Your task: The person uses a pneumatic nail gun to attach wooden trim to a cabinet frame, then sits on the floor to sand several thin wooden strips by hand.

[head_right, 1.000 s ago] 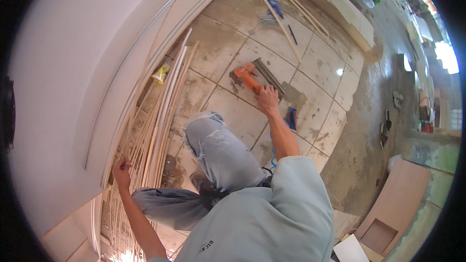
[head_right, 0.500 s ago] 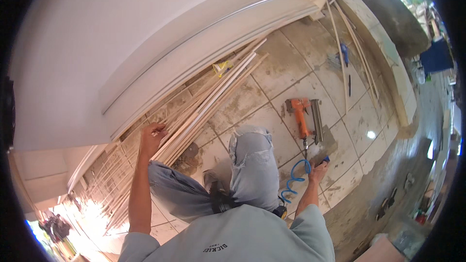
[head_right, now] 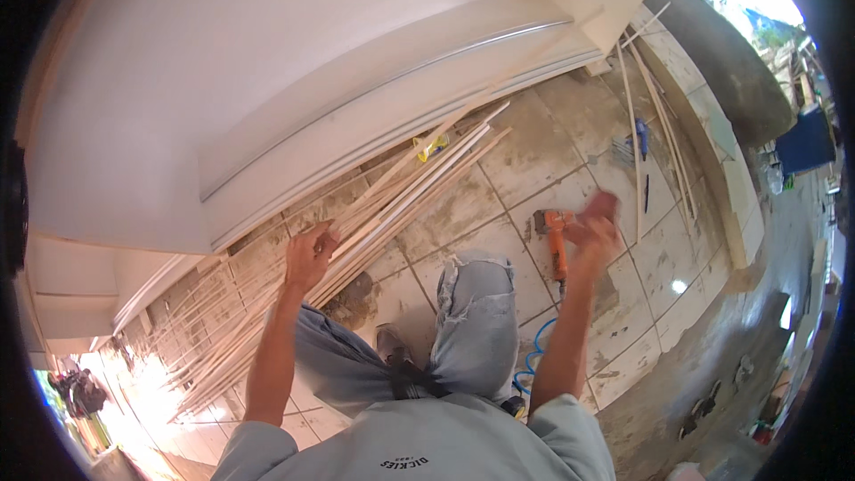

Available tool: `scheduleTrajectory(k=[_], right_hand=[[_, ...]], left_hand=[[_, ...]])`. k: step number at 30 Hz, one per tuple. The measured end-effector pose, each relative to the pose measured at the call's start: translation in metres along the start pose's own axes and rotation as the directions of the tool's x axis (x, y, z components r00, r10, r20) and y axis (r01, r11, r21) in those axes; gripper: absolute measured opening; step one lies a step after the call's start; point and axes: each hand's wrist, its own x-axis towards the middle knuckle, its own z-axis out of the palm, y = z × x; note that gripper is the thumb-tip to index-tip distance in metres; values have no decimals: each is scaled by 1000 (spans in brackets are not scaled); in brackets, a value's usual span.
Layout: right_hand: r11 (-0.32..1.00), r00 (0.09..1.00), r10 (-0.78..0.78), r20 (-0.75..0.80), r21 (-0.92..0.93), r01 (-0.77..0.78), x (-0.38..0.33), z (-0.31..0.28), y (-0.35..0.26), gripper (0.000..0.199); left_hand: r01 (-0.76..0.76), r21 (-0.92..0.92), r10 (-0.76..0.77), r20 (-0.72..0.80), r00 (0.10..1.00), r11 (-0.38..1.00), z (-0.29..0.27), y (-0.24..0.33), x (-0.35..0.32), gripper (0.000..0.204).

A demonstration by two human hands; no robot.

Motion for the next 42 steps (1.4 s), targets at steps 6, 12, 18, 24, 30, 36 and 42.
scheduleTrajectory(k=[6,12,18,24,30,36,42], right_hand=[[105,-91,-136,986,106,989,-105,170,6,35],[32,-277,-176,945,286,958,-135,179,32,50],[-69,25,-125,992,-33,997,6,158,30,55],[33,-11,-253,967,20,999,-38,175,21,50],[104,-354,-470,809,448,888,-91,195,19,49],[-62,-68,-439,896,45,997,31,162,16,40],[154,-211,-236,948,251,956,-151,200,31,28]], left_hand=[[-121,89,126,-51,991,989,-2,44,3,27],[-122,143,131,-57,990,982,-27,58,-16,13],[-61,49,66,-129,989,997,-61,42,-50,18],[-96,167,113,-96,989,981,-70,50,-34,19],[-125,101,136,-105,985,987,-82,48,-41,18],[-106,163,123,-97,988,981,-90,30,-51,16],[-202,238,253,-207,945,950,-67,51,-31,15]])
